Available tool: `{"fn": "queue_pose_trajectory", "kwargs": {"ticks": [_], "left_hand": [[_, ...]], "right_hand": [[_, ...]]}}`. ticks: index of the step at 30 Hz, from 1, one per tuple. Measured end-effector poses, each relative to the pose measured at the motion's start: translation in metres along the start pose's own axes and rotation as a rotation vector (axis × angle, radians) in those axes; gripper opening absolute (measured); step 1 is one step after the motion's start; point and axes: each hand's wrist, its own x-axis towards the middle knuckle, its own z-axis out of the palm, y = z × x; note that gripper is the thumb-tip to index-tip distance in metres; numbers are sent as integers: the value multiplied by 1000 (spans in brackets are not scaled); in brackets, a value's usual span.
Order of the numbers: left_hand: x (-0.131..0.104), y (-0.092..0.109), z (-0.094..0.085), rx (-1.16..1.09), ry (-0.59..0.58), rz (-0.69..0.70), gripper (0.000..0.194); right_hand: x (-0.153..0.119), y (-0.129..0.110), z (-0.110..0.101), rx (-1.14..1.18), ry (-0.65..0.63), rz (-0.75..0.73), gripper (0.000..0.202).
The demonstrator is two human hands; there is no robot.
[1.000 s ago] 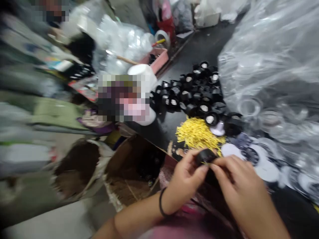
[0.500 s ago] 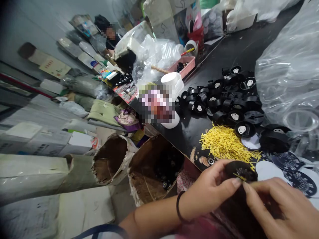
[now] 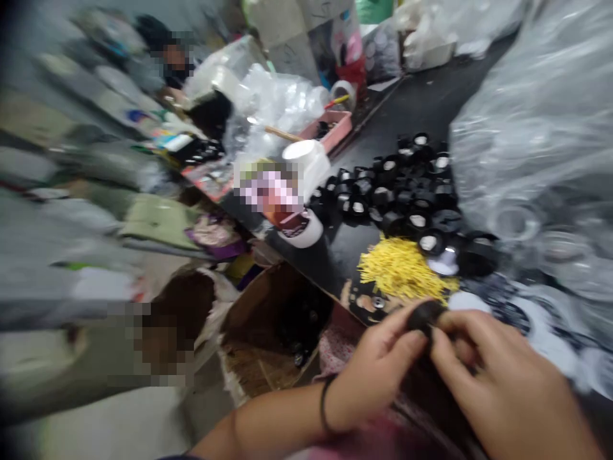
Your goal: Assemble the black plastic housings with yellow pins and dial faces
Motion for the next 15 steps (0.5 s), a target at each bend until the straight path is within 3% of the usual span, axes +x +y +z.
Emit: {"fn": "queue_pose_trajectory", "kwargs": {"ticks": [2,5,10,15], "left_hand": [[0,-3,-7,167,56,77,41],[11,-14,-18,115,93,-45,36],[21,-22,-12,-258,116,-197,37],[17,-18,-3,-249,49,-214,36]], "right_hand": [[0,-12,-7,79,-54,-22,22],[8,-2,-16,114,-173,-17,20],[40,40,-34,-360,142,129,31],[64,59,-32,-457,135,148,29]]}}
